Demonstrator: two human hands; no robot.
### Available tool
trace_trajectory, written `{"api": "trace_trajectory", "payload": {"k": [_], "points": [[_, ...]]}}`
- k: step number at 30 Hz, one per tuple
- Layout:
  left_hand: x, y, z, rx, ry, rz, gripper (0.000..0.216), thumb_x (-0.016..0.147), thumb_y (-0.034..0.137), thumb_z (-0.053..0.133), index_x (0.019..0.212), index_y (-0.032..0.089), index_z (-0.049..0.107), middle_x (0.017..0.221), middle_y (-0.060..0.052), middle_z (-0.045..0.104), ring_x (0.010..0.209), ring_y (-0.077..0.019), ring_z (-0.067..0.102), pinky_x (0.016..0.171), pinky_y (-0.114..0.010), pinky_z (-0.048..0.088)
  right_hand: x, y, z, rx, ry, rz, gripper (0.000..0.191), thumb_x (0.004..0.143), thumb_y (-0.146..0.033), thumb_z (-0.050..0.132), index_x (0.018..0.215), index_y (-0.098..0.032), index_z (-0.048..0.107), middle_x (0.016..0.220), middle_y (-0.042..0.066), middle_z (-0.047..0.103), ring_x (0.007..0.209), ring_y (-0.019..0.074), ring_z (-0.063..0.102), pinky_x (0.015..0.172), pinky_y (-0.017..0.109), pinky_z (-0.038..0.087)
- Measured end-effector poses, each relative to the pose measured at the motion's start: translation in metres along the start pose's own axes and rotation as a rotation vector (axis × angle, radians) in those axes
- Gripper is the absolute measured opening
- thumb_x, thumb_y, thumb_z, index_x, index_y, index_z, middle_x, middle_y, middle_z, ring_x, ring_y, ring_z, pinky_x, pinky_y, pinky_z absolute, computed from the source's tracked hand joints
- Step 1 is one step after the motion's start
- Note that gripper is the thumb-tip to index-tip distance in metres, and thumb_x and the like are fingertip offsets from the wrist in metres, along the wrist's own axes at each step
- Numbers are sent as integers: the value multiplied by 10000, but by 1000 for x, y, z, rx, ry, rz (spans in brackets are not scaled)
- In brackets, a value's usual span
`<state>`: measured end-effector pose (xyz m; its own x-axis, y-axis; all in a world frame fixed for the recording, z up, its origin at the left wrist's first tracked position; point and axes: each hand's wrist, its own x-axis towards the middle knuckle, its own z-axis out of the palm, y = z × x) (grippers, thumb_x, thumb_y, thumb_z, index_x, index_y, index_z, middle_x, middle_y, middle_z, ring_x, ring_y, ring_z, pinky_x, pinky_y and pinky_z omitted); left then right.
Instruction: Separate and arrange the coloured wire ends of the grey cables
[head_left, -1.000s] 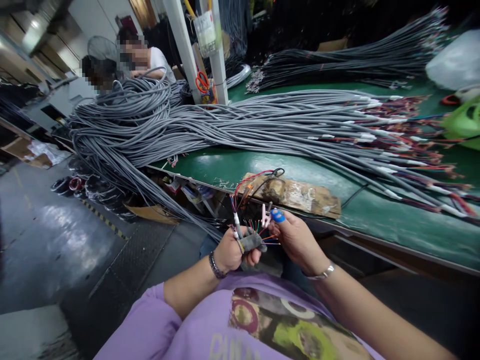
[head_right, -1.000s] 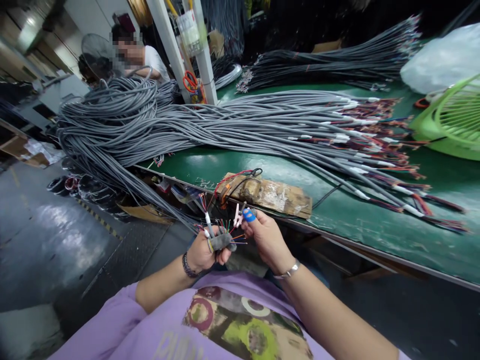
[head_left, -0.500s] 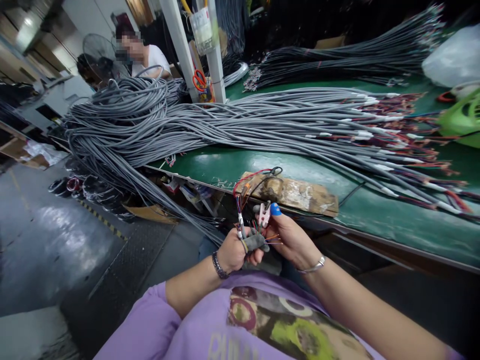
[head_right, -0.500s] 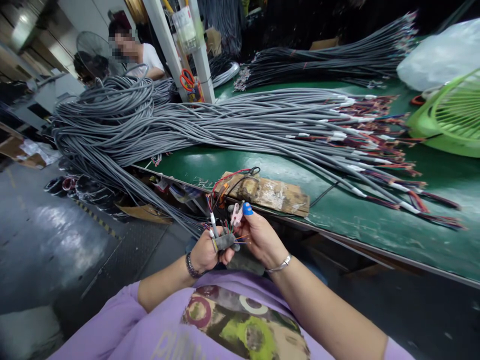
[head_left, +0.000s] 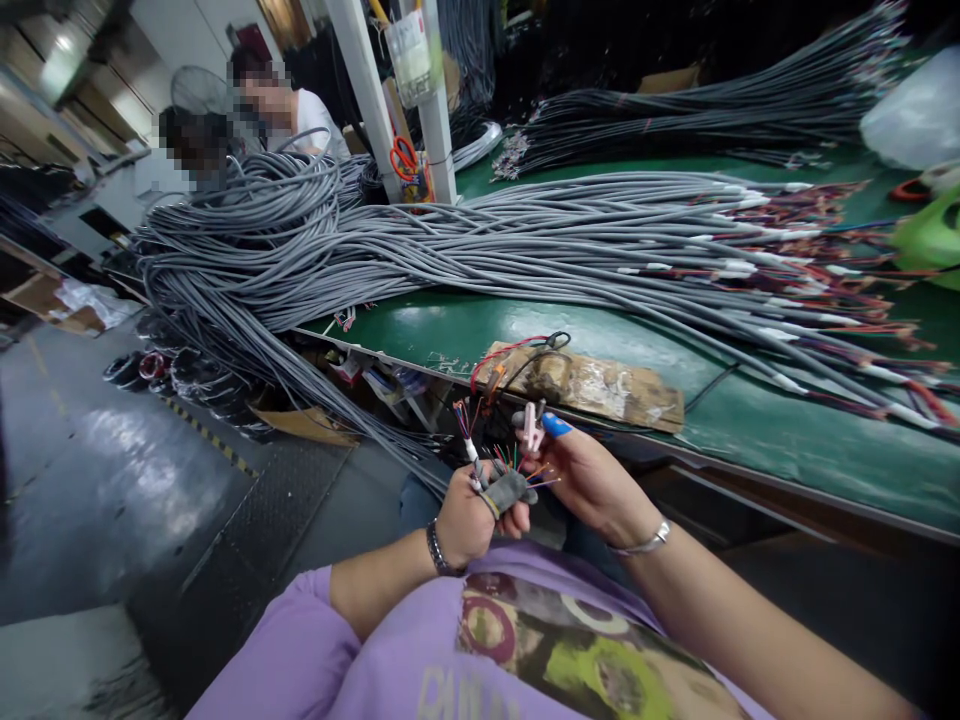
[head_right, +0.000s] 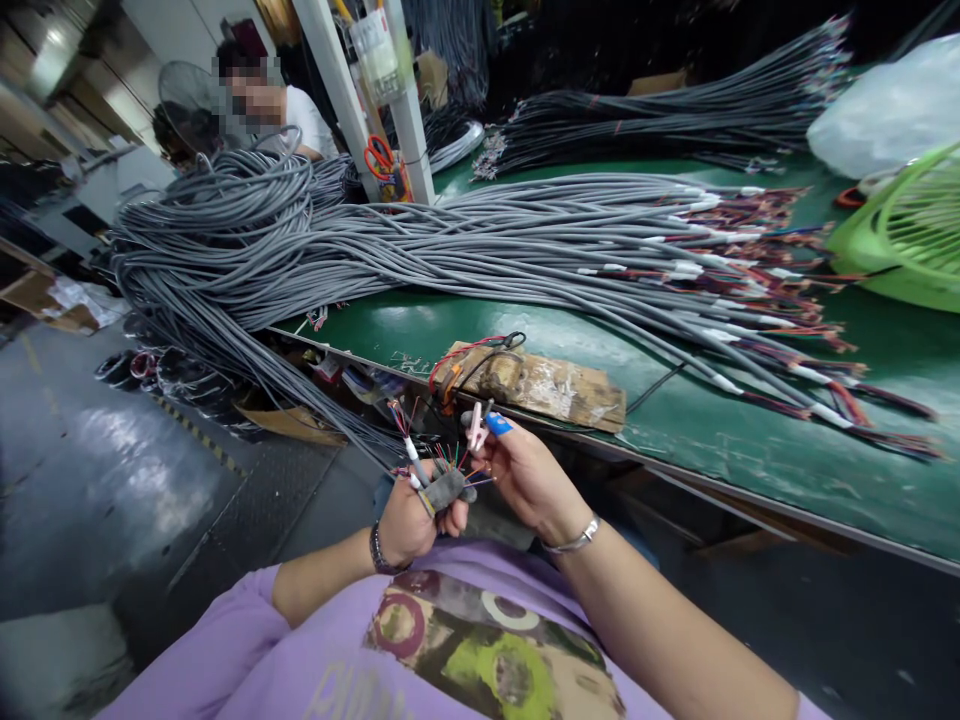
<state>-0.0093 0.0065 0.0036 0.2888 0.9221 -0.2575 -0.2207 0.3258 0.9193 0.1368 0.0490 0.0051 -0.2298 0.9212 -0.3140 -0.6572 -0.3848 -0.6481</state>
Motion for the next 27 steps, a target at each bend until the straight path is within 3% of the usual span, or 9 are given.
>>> {"api": "trace_trajectory", "payload": {"k": [7, 14, 21, 27], "points": [[5, -3, 13, -21, 55, 26, 470, 744, 586, 660, 652, 133, 574, 474, -6, 586, 347, -71, 478, 357, -179, 318, 1, 5, -7, -89, 49, -109, 371, 718, -554, 726, 705, -184, 692, 623, 21, 627, 553, 134, 505, 530, 266, 428], [6, 2, 22, 1, 110, 24, 507, 728, 631, 637, 618, 142, 556, 452, -7, 571, 338, -70, 461, 350, -184, 282, 9, 4, -4, -12, -71, 30, 466, 737, -619, 670, 919, -190, 696, 674, 47, 683, 556, 182, 594, 537, 316, 491], [9, -4, 20, 8, 145, -1, 500, 712, 627, 645, 613, 146, 551, 462, -5, 580, 337, -71, 469, 348, -185, 294, 11, 7, -1, 64, -37, 43, 370, 721, -575, 713, 797, -214, 683, 612, 5, 657, 499, 150, 571, 535, 292, 514], [5, -5, 16, -8, 120, 22, 495, 721, 623, 651, 641, 141, 565, 460, -3, 581, 336, -71, 469, 348, -183, 306, 6, 6, -1, 108, -10, 51, 404, 741, -620, 663, 800, -221, 675, 718, 22, 680, 540, 139, 565, 524, 268, 501]]}}
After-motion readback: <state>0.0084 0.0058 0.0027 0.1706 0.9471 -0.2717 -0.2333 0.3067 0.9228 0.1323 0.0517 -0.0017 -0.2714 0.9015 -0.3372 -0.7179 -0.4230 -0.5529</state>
